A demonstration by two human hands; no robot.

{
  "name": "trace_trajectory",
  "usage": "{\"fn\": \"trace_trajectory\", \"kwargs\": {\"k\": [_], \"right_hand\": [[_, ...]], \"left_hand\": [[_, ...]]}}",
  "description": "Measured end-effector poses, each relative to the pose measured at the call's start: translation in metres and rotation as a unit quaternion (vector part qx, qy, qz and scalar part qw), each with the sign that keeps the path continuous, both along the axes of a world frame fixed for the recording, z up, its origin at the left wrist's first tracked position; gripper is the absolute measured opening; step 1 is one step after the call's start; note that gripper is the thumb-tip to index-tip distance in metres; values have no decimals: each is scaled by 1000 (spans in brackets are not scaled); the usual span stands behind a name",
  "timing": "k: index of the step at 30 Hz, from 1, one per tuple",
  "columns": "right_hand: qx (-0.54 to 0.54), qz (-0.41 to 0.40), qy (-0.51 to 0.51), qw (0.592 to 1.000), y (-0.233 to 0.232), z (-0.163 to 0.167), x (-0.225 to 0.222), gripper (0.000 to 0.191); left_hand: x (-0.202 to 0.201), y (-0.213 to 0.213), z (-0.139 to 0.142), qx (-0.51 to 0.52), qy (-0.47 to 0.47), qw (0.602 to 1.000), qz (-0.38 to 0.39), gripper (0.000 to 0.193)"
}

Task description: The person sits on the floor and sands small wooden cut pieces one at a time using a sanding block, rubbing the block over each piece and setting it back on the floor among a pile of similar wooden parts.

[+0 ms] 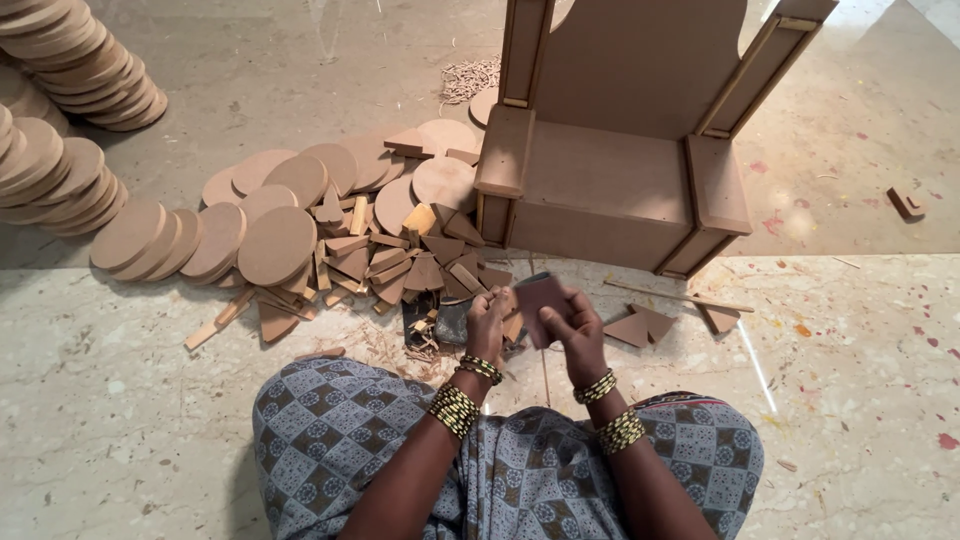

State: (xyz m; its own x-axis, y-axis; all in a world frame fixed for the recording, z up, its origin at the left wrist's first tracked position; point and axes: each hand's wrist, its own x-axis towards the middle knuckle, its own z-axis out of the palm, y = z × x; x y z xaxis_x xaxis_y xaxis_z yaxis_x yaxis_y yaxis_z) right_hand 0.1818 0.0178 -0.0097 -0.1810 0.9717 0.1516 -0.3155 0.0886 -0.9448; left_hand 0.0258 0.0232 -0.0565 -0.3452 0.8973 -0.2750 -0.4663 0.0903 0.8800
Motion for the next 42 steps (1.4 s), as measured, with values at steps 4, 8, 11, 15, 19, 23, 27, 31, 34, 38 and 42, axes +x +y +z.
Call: {"fn": "trace_trajectory", "kwargs": {"k": [4,8,11,15,19,23,27,31,34,38,42], "right_hand": [[12,100,-32,994,-15,3,-7,33],[-1,73,16,997,-11,-3,-9,34],[-57,-2,40,998,3,-7,-4,35],[-60,-24,43,997,4,-9,2,36],[10,11,-38,999,-11,-9,-6,37],[-4,-15,-17,1000,-4,-8,-8,34],[-7,-45,2,999,9,-9,3,32],[24,-4,-5,1000,-3,-16,-1,34],[30,35,-5,999,-11,-19,-10,36],[-20,-54,-7,998,3,-16,-6,36],[-3,-79,20,997,11,-15,3,35]], "left_hand": [[-4,1,7,-12,-90,996,11,36],[-7,-7,17,-26,-36,999,-27,33],[-4,-14,16,-28,-5,998,-63,33],[1,-12,-6,-12,-35,996,-85,34],[2,-3,-20,92,-47,994,-22,32],[-7,-6,-10,62,-32,996,-50,31],[-8,-17,0,-8,-49,991,-124,32],[0,-7,-11,71,-51,994,-68,28],[-2,-3,-16,45,-78,996,-24,30],[-9,-10,-3,38,-13,996,-79,33],[-3,-19,11,-21,-54,993,-102,33]]}}
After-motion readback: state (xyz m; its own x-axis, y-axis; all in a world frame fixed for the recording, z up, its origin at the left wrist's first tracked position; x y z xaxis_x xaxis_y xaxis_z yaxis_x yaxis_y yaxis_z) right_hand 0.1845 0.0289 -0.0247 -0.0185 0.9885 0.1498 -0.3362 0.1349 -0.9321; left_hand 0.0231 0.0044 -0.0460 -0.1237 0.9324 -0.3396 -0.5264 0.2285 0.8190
